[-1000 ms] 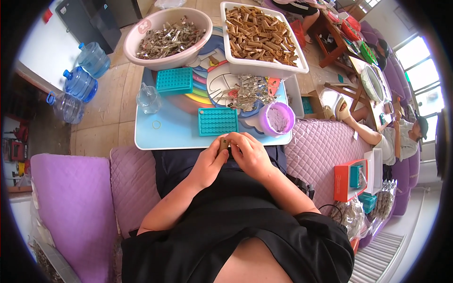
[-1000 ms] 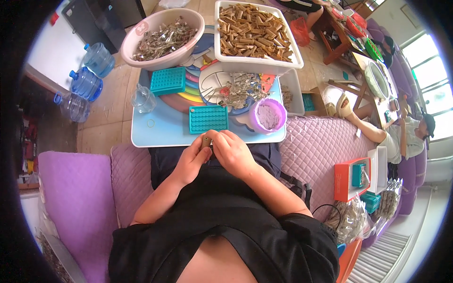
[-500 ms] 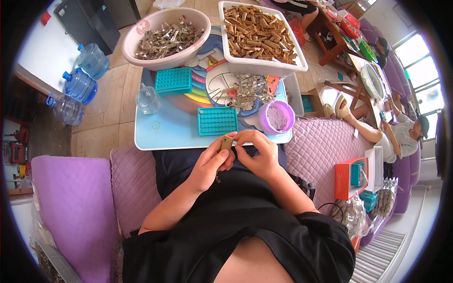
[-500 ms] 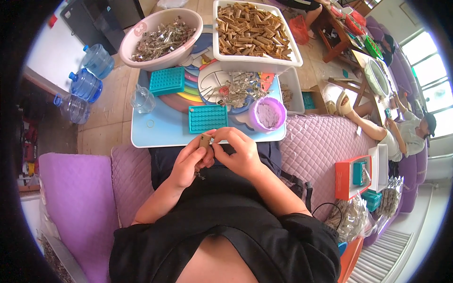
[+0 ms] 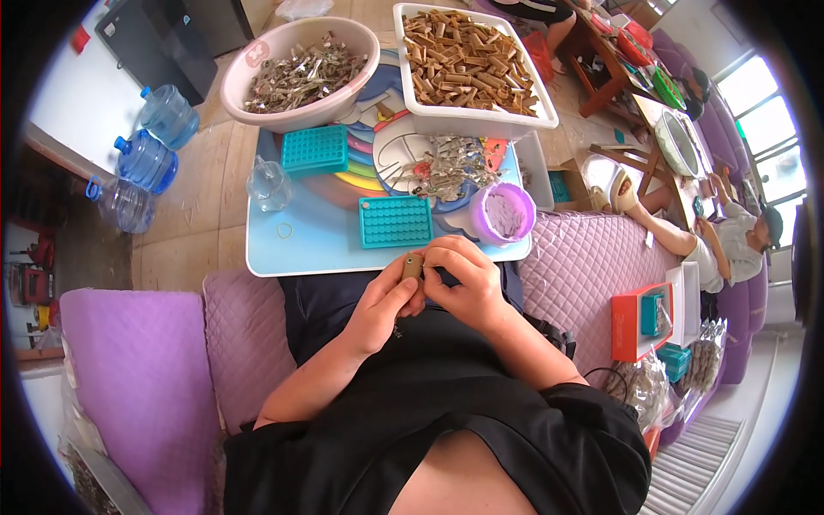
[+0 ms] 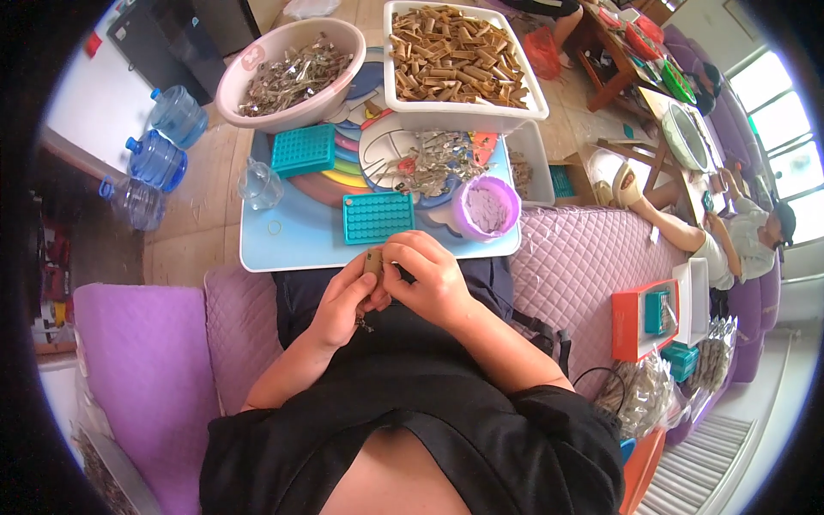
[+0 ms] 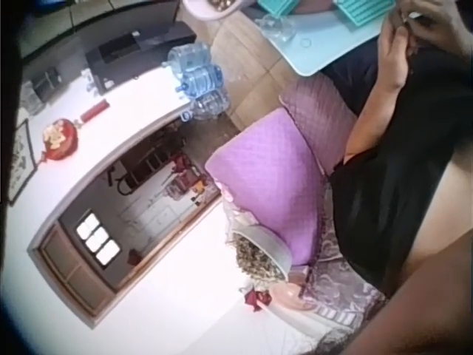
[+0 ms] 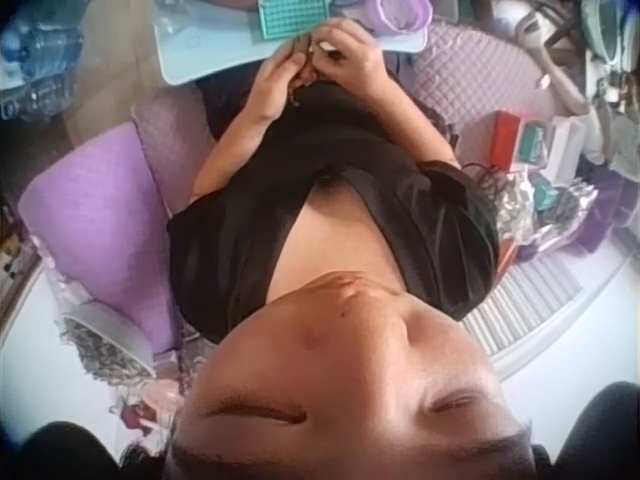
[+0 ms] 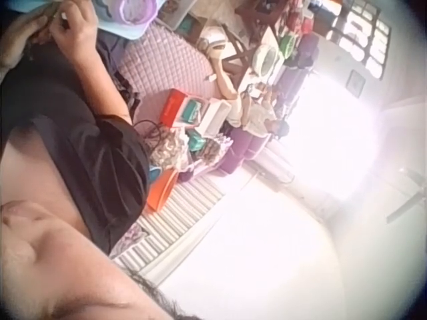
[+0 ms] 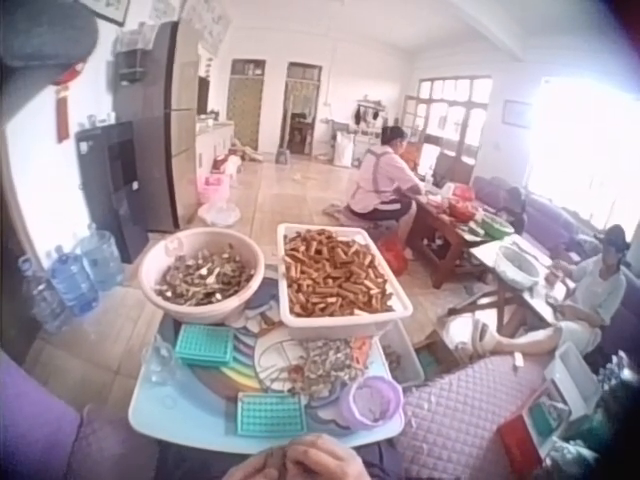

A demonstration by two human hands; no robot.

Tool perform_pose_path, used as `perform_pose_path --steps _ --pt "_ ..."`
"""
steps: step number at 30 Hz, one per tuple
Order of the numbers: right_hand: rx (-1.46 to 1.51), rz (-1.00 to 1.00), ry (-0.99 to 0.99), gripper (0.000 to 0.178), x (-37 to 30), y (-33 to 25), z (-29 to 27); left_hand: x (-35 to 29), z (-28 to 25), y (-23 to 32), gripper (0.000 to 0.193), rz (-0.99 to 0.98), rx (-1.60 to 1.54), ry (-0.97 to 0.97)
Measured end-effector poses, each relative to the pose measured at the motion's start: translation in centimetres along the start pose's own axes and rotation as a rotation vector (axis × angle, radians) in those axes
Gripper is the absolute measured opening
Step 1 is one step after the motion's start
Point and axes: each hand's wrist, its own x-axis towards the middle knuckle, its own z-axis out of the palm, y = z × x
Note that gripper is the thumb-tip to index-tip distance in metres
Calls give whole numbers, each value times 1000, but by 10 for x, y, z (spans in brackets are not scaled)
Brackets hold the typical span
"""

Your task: The person takes pellets from a tray and paper tubes from a bin, inserts the pellets into the tubes, and fits wooden plugs into the tubes by hand.

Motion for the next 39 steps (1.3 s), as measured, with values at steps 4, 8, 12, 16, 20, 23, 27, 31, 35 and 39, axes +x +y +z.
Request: perform_pose_path --steps 4,8,12,16,20,23,27,31,35,39 --pt "57 51 -79 24 -2 -1 -5 0 -7 3 37 -16 30 -44" --pt "158 144 -195 27 8 -13 -28 -3 -22 10 42 -134 -94 -323" --pt "356 -24 -347 26 5 6 -47 3 -11 20 55 -277 -10 -532" --pt "883 416 54 34 -19 71 -83 15 -4 9 70 -170 -157 -371" --pt "1167 554 753 15 -18 138 -132 19 -25 2 56 -129 -62 -232" --pt "1009 732 997 19 -65 209 -140 16 -33 -5 44 -169 -103 -214" --pt "706 1107 1014 17 -122 274 -122 17 -37 -13 35 -222 -117 -108" --pt "441 1221 981 27 -126 310 -106 18 -38 -11 29 -213 -138 -2" --pt "355 1188 716 39 -110 345 -131 22 -35 -11 27 -207 -150 5" --pt "192 1118 722 41 -72 355 -157 21 -36 -18 27 -211 -121 -34"
